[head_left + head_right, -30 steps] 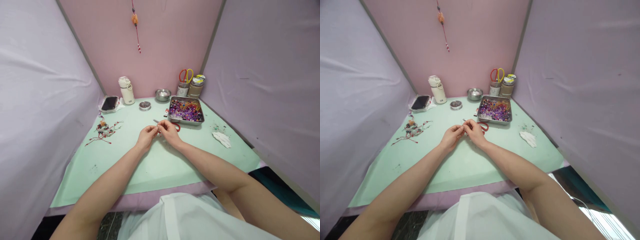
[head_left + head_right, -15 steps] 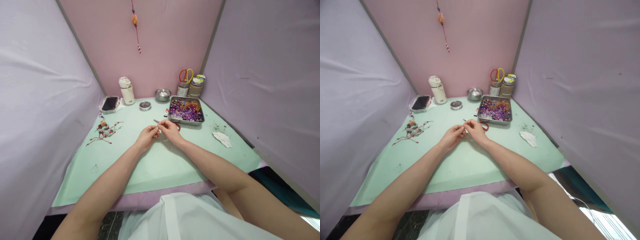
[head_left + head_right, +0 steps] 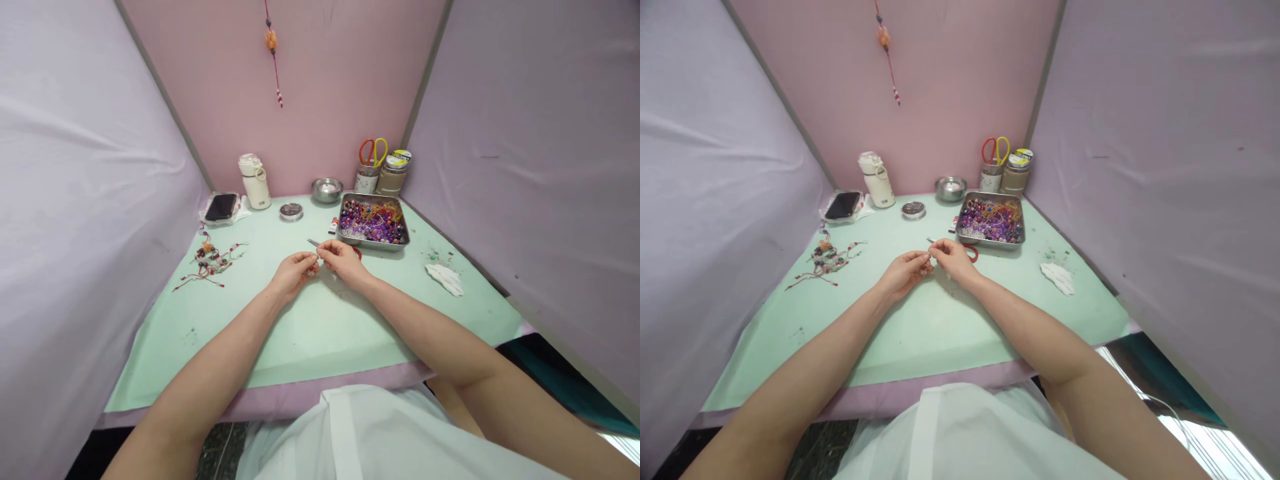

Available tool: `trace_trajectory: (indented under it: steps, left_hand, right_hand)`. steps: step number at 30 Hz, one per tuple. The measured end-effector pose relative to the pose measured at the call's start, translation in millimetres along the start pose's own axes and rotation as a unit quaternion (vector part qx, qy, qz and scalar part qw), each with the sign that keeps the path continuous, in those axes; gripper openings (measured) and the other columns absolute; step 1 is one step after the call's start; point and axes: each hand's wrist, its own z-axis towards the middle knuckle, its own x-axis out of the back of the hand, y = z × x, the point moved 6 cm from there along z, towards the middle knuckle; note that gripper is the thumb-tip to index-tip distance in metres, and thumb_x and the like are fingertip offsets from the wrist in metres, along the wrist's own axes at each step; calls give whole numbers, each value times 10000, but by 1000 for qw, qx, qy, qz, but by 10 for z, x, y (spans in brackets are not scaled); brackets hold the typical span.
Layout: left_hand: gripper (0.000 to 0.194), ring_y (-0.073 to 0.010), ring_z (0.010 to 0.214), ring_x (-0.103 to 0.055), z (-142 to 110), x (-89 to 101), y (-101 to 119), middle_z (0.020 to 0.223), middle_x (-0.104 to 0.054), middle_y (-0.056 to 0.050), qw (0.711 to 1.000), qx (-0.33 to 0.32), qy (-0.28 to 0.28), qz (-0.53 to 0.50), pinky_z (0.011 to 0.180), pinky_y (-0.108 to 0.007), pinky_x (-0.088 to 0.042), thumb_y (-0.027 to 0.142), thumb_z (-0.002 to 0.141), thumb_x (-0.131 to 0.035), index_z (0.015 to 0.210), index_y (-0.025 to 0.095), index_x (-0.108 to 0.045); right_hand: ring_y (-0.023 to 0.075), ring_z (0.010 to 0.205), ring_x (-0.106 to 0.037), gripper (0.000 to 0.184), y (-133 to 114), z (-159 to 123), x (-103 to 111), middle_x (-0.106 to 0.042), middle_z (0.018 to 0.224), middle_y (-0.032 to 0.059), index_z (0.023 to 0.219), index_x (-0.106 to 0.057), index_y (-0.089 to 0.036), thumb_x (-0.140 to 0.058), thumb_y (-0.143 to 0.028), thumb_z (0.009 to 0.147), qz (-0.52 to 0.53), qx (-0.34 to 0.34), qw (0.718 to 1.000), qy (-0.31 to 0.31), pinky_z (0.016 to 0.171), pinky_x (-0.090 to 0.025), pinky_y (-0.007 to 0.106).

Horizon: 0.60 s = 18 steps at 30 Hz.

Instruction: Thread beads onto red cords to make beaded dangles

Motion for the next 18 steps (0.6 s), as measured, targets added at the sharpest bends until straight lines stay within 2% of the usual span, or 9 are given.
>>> trace_trajectory:
  steps: [5, 10, 18]
  left_hand:
    - [263, -77, 566, -494, 2, 27, 21, 623, -583, 1, 1000, -11, 17, -2, 625, -248, -410, 354, 660, -741, 753, 135, -629]
    - [269, -91, 591, -511, -24, 13, 44, 654, -593, -19, 999, -20, 33, 37, 611, -246, -416, 370, 647, -737, 715, 131, -635]
    - [217, -100, 568, -488, -21, 17, 71, 634, -589, -13, 979, -65, 61, 185, 567, -241, -386, 362, 696, -651, 700, 146, -628]
  right_hand:
    - [77, 492, -415, 306, -9, -3, 9, -556, 649, -27, 818, -600, -182, -631, -467, 709, 9, -26, 1000, -11, 471, -321, 222]
    - [91, 556, -457, 317, -22, -20, -9, -592, 664, -14, 892, -672, -164, -664, -411, 693, -18, -3, 999, -34, 546, -363, 235]
    - [111, 580, -464, 203, -94, -29, 27, -519, 578, -35, 724, -637, -164, -638, -366, 706, -65, 24, 997, -24, 565, -348, 248]
